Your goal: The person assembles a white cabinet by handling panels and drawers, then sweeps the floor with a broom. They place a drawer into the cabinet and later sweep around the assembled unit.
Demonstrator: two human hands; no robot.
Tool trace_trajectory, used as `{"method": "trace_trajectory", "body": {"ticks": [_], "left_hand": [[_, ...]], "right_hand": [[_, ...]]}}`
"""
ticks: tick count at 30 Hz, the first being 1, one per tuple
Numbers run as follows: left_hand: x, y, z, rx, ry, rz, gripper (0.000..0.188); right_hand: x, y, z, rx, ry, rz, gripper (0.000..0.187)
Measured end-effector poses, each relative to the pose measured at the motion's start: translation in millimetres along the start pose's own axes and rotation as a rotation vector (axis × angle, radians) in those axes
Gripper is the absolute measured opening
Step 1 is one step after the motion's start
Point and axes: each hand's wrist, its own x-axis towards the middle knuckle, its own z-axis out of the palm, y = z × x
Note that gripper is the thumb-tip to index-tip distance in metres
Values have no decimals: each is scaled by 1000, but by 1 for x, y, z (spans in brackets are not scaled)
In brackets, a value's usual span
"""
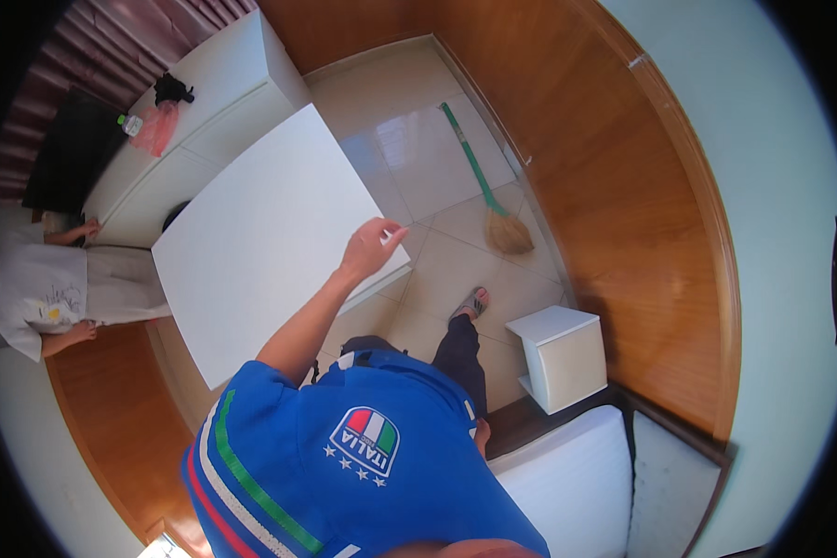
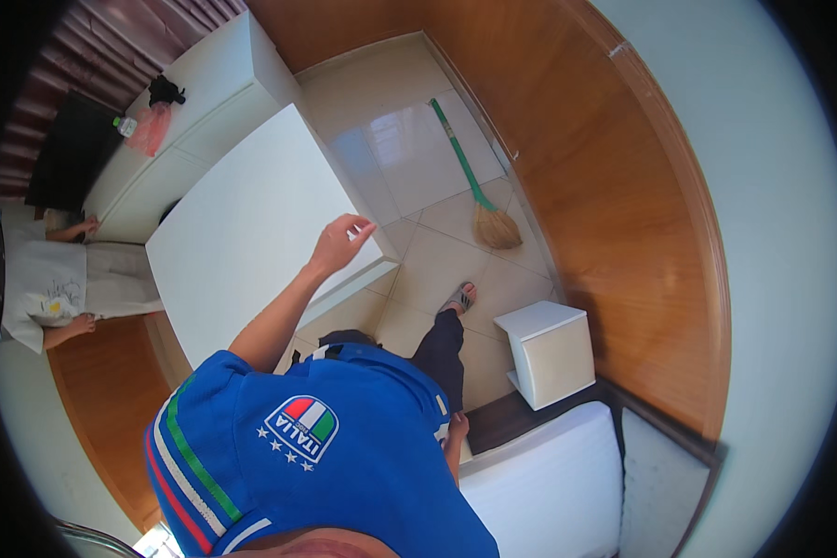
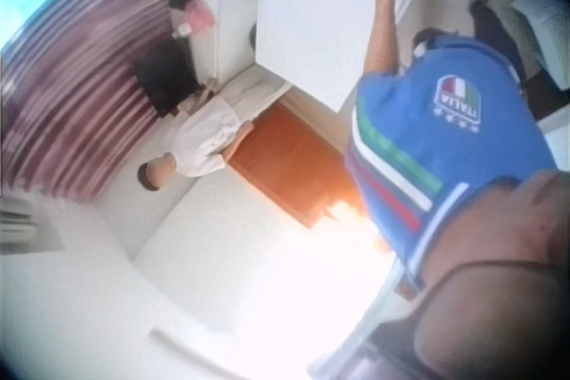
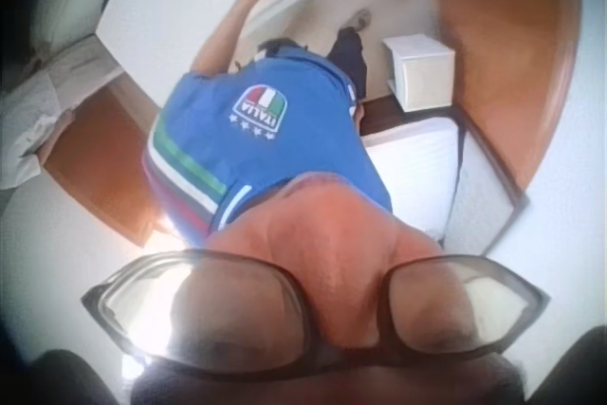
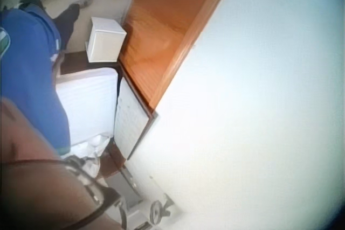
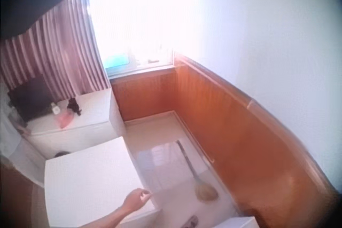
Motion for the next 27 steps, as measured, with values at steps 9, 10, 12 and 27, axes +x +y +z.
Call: {"method": "trace_trajectory", "body": {"ticks": [9, 10, 12, 27], "left_hand": [[37, -35, 30, 205, 178, -494, 44], [43, -34, 34, 202, 206, -516, 45], [54, -26, 35, 220, 256, -570, 44], [308, -161, -70, 635, 659, -617, 59]], "right_hand": [[185, -207, -167, -134, -114, 185, 19], [207, -244, -182, -124, -152, 200, 33], [243, -331, -192, -294, -224, 106, 44], [393, -732, 15, -514, -409, -341, 29]]}}
